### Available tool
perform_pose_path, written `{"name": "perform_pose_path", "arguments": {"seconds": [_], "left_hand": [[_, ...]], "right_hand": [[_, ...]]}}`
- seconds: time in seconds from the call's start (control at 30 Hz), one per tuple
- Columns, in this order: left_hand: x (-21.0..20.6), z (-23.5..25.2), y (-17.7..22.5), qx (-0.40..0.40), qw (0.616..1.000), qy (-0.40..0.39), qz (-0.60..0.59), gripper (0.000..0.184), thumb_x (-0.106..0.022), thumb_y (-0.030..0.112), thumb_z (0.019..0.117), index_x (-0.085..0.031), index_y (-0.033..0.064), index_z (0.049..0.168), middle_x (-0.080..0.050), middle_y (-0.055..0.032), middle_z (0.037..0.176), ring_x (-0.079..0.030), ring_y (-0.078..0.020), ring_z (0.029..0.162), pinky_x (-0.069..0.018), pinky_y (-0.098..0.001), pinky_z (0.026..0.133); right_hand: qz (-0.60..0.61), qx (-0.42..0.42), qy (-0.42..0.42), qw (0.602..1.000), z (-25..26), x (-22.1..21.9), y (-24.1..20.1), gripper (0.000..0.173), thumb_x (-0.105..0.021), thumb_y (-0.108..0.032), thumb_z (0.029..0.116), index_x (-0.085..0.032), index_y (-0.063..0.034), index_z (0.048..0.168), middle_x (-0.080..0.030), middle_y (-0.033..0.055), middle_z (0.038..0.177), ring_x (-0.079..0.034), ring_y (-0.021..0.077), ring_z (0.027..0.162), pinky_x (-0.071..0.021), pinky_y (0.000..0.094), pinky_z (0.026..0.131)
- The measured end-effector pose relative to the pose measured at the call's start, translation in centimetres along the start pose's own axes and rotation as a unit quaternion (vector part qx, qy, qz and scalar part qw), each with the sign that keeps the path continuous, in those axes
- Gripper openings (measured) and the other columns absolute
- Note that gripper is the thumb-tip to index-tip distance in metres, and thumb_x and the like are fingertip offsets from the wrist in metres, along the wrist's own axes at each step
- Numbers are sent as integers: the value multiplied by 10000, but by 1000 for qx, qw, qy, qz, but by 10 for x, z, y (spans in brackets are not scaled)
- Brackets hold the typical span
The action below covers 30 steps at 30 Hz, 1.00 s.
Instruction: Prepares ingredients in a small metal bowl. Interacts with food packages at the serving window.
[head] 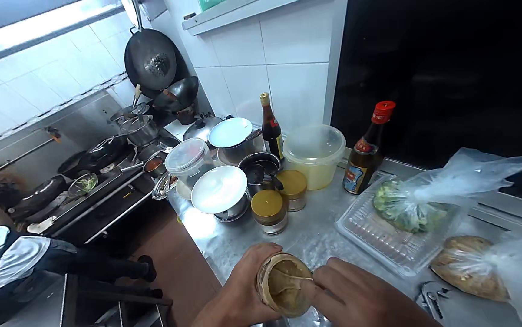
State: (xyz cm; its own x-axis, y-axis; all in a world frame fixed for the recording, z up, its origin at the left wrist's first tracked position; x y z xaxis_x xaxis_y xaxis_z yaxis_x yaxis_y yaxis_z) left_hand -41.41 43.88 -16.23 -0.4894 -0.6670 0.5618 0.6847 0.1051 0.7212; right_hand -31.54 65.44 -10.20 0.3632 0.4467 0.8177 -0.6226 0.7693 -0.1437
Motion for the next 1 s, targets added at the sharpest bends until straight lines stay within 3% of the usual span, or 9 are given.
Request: {"name": "perform_pose_path", "arguments": {"seconds": [0.07, 0.13, 0.3, 0.37, 0.43, 0.57, 0.67, 0.9, 1.0], "left_hand": [[0, 2, 2, -6, 1000, -6, 19, 966, -951, 278, 646, -464, 12, 1437, -584, -193, 1386, -541, -264, 1338, -449, -419, 1156], [1, 5, 3, -23, 999, -10, 40, 937, -941, 288, 663, -473, 11, 1426, -592, -194, 1375, -542, -269, 1334, -442, -423, 1157], [4, 12, 6, -45, 995, 11, 87, 925, -937, 332, 678, -479, 35, 1425, -599, -175, 1374, -536, -256, 1345, -433, -421, 1164], [7, 14, 4, -50, 993, 19, 103, 912, -933, 332, 680, -487, 43, 1420, -604, -170, 1363, -544, -256, 1331, -444, -424, 1153], [10, 16, 3, -47, 992, 21, 116, 895, -923, 354, 694, -494, 52, 1418, -613, -157, 1353, -553, -247, 1319, -453, -423, 1143], [12, 22, 1, -47, 991, 23, 121, 916, -918, 399, 693, -495, 54, 1428, -608, -146, 1370, -546, -240, 1330, -453, -421, 1144], [12, 23, -2, -65, 987, 26, 148, 867, -899, 384, 699, -519, 80, 1416, -618, -136, 1363, -548, -253, 1330, -457, -428, 1138], [12, 22, -17, -104, 976, 16, 189, 816, -905, 367, 693, -554, 137, 1393, -623, -95, 1362, -543, -257, 1342, -485, -460, 1104], [6, 15, -30, -134, 975, 14, 177, 801, -902, 378, 720, -539, 152, 1398, -610, -88, 1383, -515, -263, 1377, -459, -486, 1134]], "right_hand": [[-22, 6, 8, 1000, 3, 0, -3, 177, -525, -16, 1001, -695, -53, 1031, -611, 88, 819, -595, 239, 730, -508, 313, 602], [-7, -12, 27, 1000, 6, -2, -7, 162, -562, -127, 1027, -694, -67, 1097, -615, 69, 816, -595, 229, 727, -513, 291, 614], [88, -132, 24, 987, 14, 0, -16, 92, -668, -132, 906, -725, -69, 943, -692, 78, 821, -690, 225, 781, -581, 290, 712], [44, -106, 53, 992, 14, -2, -16, 72, -627, -87, 897, -698, -94, 904, -663, 49, 789, -663, 210, 760, -564, 282, 677], [-19, -15, 89, 996, 10, 1, -18, 126, -559, -37, 976, -658, -85, 914, -623, 53, 790, -616, 216, 755, -524, 307, 671], [-123, 81, 86, 985, 0, 5, -23, 185, -511, -7, 1016, -675, -59, 949, -672, 75, 860, -634, 211, 802, -519, 315, 718], [-140, 65, 74, 985, 9, -9, -32, 197, -507, -15, 1013, -656, -74, 899, -636, 53, 816, -626, 202, 800, -522, 303, 722], [-122, -19, 41, 992, 12, -26, -32, 167, -531, 16, 964, -689, -31, 991, -660, 82, 857, -658, 238, 810, -578, 322, 726], [-106, -49, 92, 989, -14, -31, -33, 205, -545, 7, 973, -710, -40, 1084, -702, 79, 898, -671, 217, 805, -583, 304, 738]]}}
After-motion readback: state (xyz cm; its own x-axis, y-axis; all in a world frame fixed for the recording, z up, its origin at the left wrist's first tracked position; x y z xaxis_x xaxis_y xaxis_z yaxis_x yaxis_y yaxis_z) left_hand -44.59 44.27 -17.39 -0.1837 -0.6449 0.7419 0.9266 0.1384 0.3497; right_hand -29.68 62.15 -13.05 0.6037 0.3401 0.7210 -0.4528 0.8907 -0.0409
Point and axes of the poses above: each hand's wrist, its own z-axis towards the middle knuckle, its own x-axis out of the back of the hand, y = z × x, the point moved 2 cm from there along z, towards the middle knuckle
